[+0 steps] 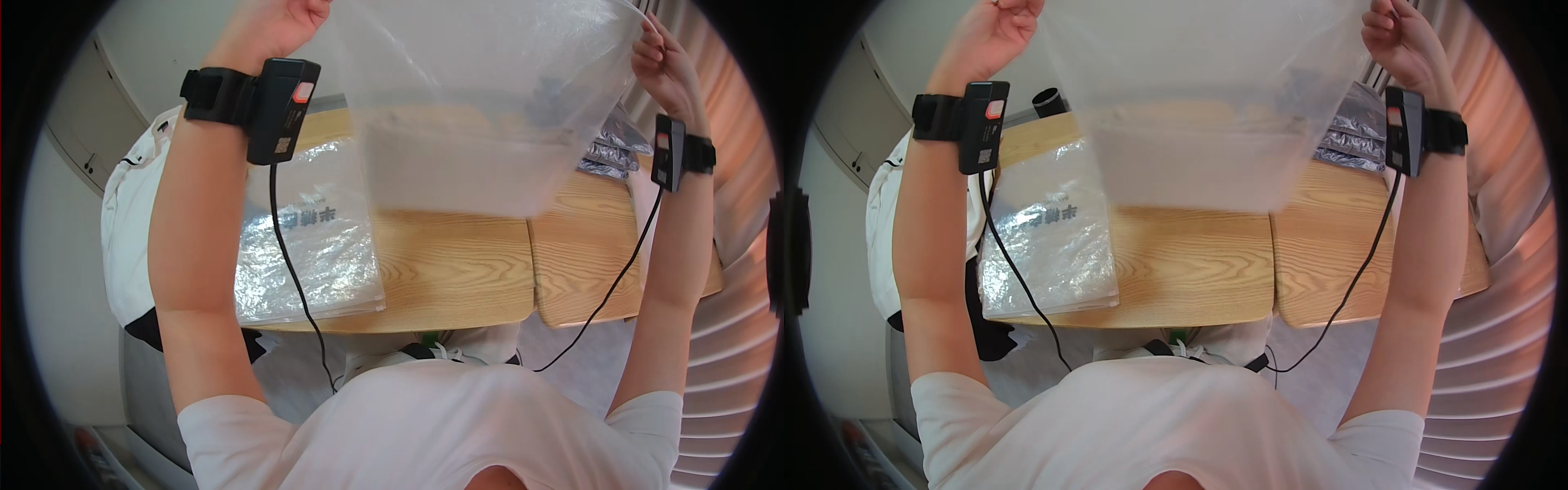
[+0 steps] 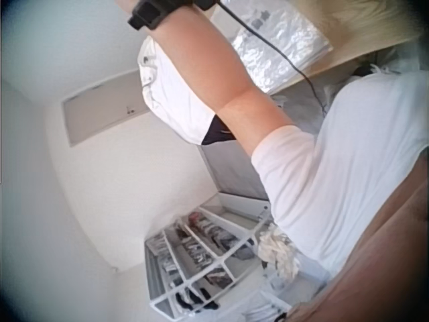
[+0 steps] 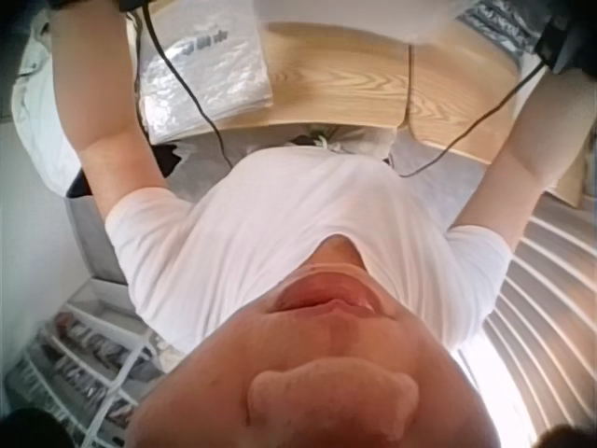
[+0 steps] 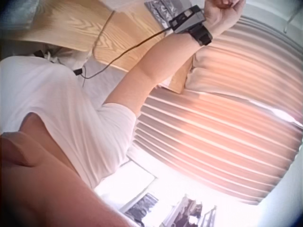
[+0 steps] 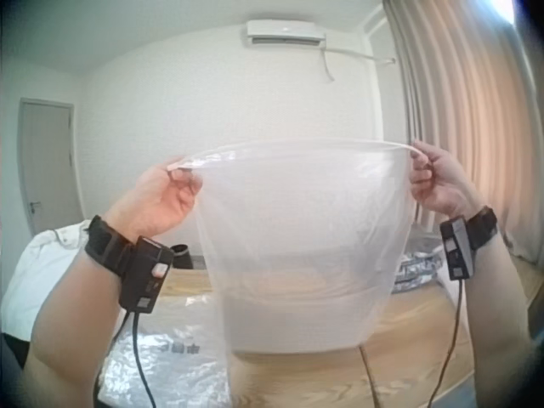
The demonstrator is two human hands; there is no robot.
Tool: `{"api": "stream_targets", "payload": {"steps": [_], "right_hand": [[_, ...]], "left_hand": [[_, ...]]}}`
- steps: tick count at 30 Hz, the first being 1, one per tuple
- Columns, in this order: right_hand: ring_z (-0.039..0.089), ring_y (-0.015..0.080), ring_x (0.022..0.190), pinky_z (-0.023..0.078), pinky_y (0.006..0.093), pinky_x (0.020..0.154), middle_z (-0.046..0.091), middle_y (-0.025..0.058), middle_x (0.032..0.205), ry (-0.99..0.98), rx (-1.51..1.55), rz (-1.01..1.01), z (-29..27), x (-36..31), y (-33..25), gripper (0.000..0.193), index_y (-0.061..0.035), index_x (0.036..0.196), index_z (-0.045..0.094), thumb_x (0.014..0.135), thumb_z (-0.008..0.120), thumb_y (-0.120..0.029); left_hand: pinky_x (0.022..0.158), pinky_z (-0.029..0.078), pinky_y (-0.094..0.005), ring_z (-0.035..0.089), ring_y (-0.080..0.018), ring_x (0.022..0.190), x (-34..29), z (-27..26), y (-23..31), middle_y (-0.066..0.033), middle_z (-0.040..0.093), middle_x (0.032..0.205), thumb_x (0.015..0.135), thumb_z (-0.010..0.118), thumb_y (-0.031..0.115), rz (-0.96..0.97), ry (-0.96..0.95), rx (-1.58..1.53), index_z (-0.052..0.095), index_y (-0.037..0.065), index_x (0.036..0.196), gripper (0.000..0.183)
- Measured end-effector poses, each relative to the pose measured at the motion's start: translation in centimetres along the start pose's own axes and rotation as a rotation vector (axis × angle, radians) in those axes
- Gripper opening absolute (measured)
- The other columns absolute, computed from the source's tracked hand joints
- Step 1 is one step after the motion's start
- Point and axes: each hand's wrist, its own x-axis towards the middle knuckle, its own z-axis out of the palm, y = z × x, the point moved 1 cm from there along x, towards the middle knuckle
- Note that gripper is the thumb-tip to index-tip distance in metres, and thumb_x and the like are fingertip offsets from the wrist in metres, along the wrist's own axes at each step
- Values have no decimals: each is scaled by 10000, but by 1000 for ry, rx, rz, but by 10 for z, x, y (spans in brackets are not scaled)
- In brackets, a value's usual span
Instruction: Fold the pants and put them into the plastic bag.
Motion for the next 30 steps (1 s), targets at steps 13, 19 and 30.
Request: {"api": "stream_targets", "payload": {"steps": [13,19,30], "right_hand": [[502,107,414,368,209,388,538,39,513,293,-464,269,-18,-235,141,330,-58,662,579,905,575,-281],[583,209,485,430,291,457,617,132,582,-228,7,80,-36,-305,183,348,2,678,618,863,598,-291],[347,296,1320,275,410,1074,359,184,1415,-57,-1464,-30,-49,-251,244,691,-38,1335,396,710,691,-31]], "left_hand": [[512,297,-213,421,-56,577,-214,-65,-116,25,464,609,927,509,240,-264,36,551,532,64,647,332],[450,287,-254,384,-88,447,-298,-84,-144,-10,463,498,906,523,277,-445,51,247,512,37,531,446],[1080,283,-401,310,-335,1324,-232,-94,-172,-134,378,1408,697,696,16,154,-446,1527,401,100,1351,722]]}}
